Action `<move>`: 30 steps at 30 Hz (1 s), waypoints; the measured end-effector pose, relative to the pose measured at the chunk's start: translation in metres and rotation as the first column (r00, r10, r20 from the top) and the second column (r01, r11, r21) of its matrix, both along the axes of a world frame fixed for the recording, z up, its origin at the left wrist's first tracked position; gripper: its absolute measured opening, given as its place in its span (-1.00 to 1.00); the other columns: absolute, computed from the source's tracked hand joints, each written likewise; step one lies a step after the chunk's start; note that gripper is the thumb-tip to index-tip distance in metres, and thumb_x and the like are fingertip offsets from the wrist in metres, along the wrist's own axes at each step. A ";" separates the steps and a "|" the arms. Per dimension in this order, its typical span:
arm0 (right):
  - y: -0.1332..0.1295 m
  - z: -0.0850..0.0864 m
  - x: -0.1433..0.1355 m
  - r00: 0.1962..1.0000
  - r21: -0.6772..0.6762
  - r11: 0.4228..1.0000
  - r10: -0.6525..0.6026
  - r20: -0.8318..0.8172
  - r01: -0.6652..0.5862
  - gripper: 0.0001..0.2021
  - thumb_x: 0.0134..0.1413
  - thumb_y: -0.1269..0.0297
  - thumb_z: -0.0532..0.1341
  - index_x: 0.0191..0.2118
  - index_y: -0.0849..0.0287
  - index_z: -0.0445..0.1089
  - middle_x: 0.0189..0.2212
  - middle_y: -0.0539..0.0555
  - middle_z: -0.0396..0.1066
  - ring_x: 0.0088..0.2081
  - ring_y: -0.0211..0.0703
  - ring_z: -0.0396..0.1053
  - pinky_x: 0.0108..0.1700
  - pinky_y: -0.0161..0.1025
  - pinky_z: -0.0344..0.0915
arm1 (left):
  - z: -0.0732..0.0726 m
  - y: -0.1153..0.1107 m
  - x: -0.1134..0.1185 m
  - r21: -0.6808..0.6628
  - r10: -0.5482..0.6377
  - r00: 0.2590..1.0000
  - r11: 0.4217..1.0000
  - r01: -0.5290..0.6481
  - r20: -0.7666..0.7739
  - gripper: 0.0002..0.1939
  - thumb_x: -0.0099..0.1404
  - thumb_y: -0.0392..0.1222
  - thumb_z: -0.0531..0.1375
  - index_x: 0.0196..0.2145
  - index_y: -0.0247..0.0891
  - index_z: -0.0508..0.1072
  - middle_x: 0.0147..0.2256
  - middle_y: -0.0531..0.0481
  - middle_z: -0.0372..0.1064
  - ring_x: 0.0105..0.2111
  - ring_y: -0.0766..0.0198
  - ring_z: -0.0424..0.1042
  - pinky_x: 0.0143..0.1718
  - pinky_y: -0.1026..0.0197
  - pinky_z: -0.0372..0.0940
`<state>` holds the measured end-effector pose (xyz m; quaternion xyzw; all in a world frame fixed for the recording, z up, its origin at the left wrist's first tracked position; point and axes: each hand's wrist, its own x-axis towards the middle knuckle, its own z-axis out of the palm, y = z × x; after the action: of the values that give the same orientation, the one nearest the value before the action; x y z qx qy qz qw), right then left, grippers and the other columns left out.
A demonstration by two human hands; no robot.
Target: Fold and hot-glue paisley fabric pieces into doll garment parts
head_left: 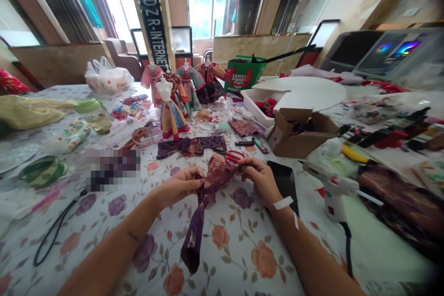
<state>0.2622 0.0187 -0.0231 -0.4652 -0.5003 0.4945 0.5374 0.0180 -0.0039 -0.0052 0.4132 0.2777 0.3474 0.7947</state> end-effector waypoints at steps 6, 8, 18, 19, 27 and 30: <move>0.001 -0.003 -0.001 0.998 -0.051 0.999 -0.006 -0.060 0.003 -0.84 -0.18 0.29 0.24 -0.38 0.20 0.41 -0.58 -0.02 0.38 -0.57 -0.29 0.30 -0.56 -0.35 0.21 | -0.003 0.002 -0.005 -0.043 0.056 0.998 0.998 -0.055 0.033 -0.73 0.01 -0.23 0.38 -0.38 -0.29 0.36 -0.42 0.04 0.38 -0.46 0.40 0.35 -0.41 0.35 0.20; 0.001 -0.003 -0.001 0.998 -0.066 0.998 -0.008 -0.070 0.003 -0.84 -0.19 0.30 0.25 -0.38 0.20 0.42 -0.57 -0.02 0.39 -0.57 -0.30 0.30 -0.56 -0.36 0.21 | -0.003 0.002 -0.007 -0.042 0.072 0.997 0.997 -0.071 0.032 -0.73 0.01 -0.23 0.38 -0.38 -0.30 0.36 -0.43 0.04 0.39 -0.47 0.40 0.35 -0.40 0.34 0.21; 0.004 -0.008 -0.002 0.998 -0.117 0.993 -0.013 -0.063 0.006 -0.82 -0.22 0.26 0.28 -0.40 0.19 0.42 -0.55 -0.01 0.41 -0.58 -0.27 0.33 -0.57 -0.35 0.21 | 0.002 0.001 -0.015 -0.018 0.146 0.989 0.989 -0.146 0.026 -0.77 0.02 -0.27 0.35 -0.42 -0.31 0.35 -0.44 0.05 0.38 -0.47 0.40 0.35 -0.39 0.35 0.23; 0.004 -0.009 -0.002 0.998 -0.117 0.993 -0.012 -0.063 0.005 -0.83 -0.22 0.26 0.29 -0.40 0.18 0.42 -0.55 -0.01 0.41 -0.58 -0.26 0.33 -0.58 -0.35 0.21 | 0.002 0.001 -0.015 -0.023 0.152 0.988 0.988 -0.151 0.023 -0.76 0.01 -0.27 0.36 -0.42 -0.31 0.35 -0.45 0.05 0.38 -0.48 0.41 0.34 -0.40 0.36 0.22; 0.004 -0.009 -0.003 0.998 -0.111 0.994 -0.002 -0.059 -0.005 -0.83 -0.22 0.26 0.28 -0.39 0.17 0.41 -0.52 -0.02 0.41 -0.58 -0.27 0.33 -0.58 -0.35 0.22 | 0.003 0.002 -0.018 -0.008 0.183 0.983 0.983 -0.184 -0.009 -0.77 0.03 -0.27 0.34 -0.42 -0.29 0.32 -0.48 0.08 0.33 -0.51 0.43 0.31 -0.45 0.39 0.20; 0.003 -0.008 -0.003 0.999 -0.106 0.994 0.005 -0.052 -0.011 -0.83 -0.21 0.26 0.28 -0.39 0.18 0.41 -0.52 0.00 0.41 -0.58 -0.26 0.33 -0.58 -0.35 0.22 | 0.002 0.002 -0.019 0.002 0.186 0.982 0.982 -0.186 -0.016 -0.77 0.03 -0.27 0.33 -0.42 -0.29 0.32 -0.47 0.07 0.33 -0.50 0.43 0.31 -0.44 0.40 0.19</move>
<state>0.2595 0.0220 -0.0315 -0.4783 -0.4611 0.5343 0.5226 -0.0007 -0.0022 -0.0029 0.3883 0.3215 0.4170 0.7563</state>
